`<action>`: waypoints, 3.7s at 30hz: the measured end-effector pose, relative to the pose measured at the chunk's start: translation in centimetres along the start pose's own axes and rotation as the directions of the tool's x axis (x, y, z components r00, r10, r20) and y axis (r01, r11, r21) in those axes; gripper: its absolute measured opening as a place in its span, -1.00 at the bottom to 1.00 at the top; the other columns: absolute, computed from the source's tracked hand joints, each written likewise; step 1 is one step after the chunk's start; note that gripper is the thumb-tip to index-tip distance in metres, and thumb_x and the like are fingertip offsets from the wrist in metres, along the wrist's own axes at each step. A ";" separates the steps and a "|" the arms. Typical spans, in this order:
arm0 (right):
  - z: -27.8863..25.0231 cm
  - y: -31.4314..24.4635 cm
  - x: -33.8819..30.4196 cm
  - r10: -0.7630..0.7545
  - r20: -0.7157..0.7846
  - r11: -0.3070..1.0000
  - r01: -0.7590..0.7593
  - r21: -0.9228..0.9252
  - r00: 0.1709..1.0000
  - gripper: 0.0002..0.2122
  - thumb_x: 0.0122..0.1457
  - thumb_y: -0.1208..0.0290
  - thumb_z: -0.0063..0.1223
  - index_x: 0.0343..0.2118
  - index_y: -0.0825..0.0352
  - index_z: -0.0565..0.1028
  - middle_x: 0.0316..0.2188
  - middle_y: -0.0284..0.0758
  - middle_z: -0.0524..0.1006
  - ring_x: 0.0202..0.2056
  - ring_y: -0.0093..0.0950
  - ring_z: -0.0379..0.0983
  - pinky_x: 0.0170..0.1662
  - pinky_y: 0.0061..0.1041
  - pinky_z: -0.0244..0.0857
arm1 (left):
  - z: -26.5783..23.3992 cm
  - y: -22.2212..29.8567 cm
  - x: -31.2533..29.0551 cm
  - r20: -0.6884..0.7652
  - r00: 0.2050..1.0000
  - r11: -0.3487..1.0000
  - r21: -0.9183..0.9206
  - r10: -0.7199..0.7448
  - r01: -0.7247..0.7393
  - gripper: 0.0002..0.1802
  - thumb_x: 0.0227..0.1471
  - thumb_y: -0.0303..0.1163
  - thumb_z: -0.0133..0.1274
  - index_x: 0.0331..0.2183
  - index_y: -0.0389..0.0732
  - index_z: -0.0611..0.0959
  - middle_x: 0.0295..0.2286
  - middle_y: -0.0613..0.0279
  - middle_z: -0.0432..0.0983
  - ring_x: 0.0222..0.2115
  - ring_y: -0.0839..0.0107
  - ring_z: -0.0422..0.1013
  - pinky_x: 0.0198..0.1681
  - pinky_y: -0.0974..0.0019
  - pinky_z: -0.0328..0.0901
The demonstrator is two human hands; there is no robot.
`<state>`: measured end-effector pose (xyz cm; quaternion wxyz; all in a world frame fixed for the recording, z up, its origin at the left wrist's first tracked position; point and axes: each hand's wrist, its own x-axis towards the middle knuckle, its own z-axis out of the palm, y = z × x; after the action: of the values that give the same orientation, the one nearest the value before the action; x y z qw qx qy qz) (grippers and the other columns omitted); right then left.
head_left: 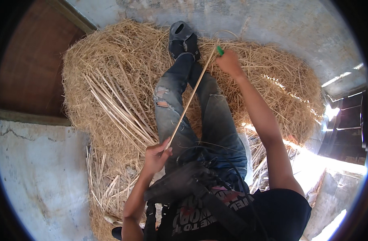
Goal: The person uses a utility knife to shave thin layers off a bamboo strip while sitting above a pile of straw.
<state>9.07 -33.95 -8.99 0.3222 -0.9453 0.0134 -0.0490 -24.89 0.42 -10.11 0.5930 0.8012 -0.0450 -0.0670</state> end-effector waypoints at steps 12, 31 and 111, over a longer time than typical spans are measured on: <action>0.6 -4.5 -7.3 -0.246 -0.183 0.890 0.297 0.347 0.952 -0.44 0.02 0.47 0.20 0.17 0.11 0.48 -0.54 -0.13 0.59 -0.48 -0.11 0.57 -0.36 -0.16 0.44 | 0.4 -1.1 3.4 -0.186 0.982 0.993 0.097 -0.045 0.064 -0.53 0.21 -0.56 0.19 0.15 -0.35 0.58 -0.27 0.24 0.66 -0.38 0.63 0.52 -0.30 0.50 0.44; 6.3 -6.2 -18.8 -0.724 0.237 0.690 0.669 0.276 0.648 -0.10 -0.14 0.38 0.26 0.40 -0.12 0.23 -0.58 -0.28 0.55 -0.54 -0.17 0.55 -0.45 -0.18 0.44 | 2.1 0.3 6.2 -0.301 0.950 0.995 -0.078 -0.080 0.059 -0.50 0.23 -0.51 0.19 0.18 -0.32 0.55 -0.43 0.39 0.59 -0.48 0.73 0.43 -0.43 0.58 0.32; 11.3 -6.4 -15.9 -0.066 0.491 0.993 0.104 -0.050 0.868 -0.76 -0.09 0.37 0.28 -0.37 0.41 0.65 -0.31 0.05 0.65 -0.21 0.04 0.63 -0.12 -0.07 0.53 | 0.4 -2.9 -3.5 -0.141 0.968 0.788 0.610 0.209 -0.082 -0.40 -0.03 -0.51 0.28 0.11 -0.20 0.63 -0.56 0.08 0.53 -0.59 0.15 0.52 -0.47 0.14 0.43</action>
<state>-5.64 -21.12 -15.35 0.2773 -0.9380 -0.1082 0.1779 -28.48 1.40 -12.81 0.3142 0.9439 -0.0656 0.0780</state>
